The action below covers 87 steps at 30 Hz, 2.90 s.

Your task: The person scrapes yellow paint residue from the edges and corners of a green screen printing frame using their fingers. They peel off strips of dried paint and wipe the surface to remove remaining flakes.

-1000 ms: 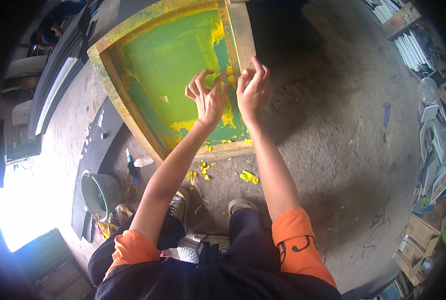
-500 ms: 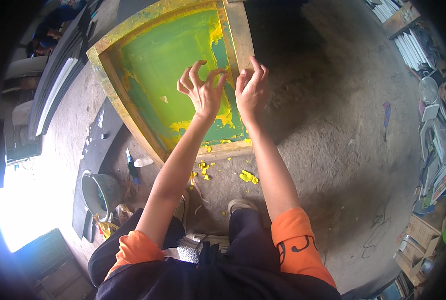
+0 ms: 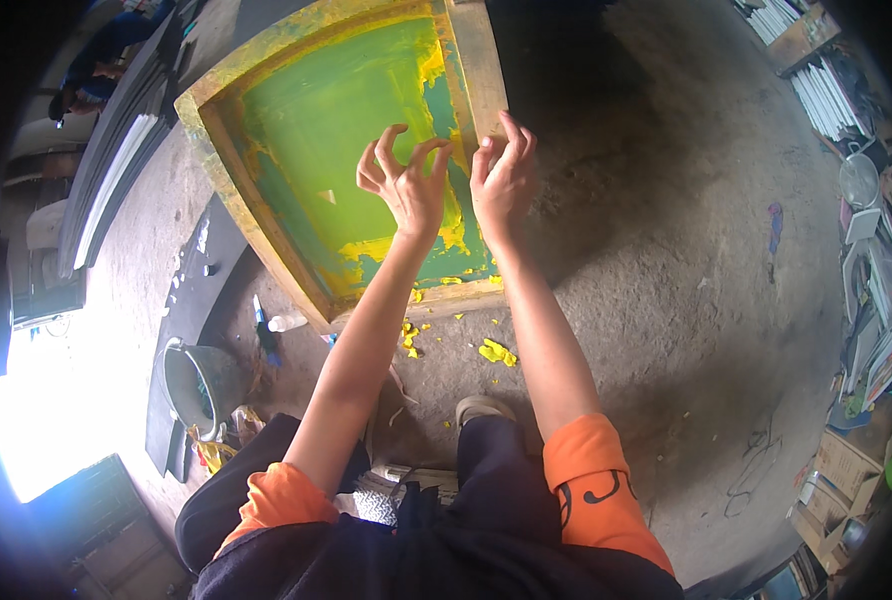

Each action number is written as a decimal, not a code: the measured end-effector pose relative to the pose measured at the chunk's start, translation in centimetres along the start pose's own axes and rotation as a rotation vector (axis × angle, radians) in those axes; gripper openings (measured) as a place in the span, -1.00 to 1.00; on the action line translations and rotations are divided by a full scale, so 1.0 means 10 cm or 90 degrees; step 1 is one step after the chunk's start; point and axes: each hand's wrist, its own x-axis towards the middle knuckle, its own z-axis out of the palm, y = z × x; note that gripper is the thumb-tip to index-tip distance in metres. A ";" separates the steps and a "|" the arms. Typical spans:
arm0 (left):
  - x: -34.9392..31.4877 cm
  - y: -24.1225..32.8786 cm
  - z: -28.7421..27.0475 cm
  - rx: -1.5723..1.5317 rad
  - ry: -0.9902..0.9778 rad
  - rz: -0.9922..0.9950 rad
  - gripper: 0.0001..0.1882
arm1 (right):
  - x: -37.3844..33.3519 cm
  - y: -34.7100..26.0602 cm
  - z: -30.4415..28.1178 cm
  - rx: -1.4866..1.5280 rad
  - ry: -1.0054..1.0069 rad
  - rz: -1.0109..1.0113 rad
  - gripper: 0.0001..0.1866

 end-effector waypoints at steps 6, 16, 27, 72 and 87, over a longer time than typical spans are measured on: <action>-0.11 -0.04 0.00 -0.034 -0.060 0.126 -0.93 | 0.02 -0.01 -0.02 0.011 0.003 -0.012 -0.62; 0.21 -0.14 0.02 -0.049 -0.066 0.128 -0.74 | 0.02 0.00 -0.02 -0.012 0.008 -0.020 -0.61; 0.05 -0.24 0.04 -0.053 -0.077 0.250 -0.77 | 0.01 0.02 0.01 -0.004 0.006 -0.015 -0.62; 0.08 -0.25 -0.07 -0.124 -0.186 0.223 -0.53 | 0.01 0.05 0.01 -0.011 0.010 -0.018 -0.62; 0.54 -0.28 0.09 -0.105 -0.244 0.457 -0.74 | 0.01 0.00 0.00 -0.009 0.019 -0.034 -0.66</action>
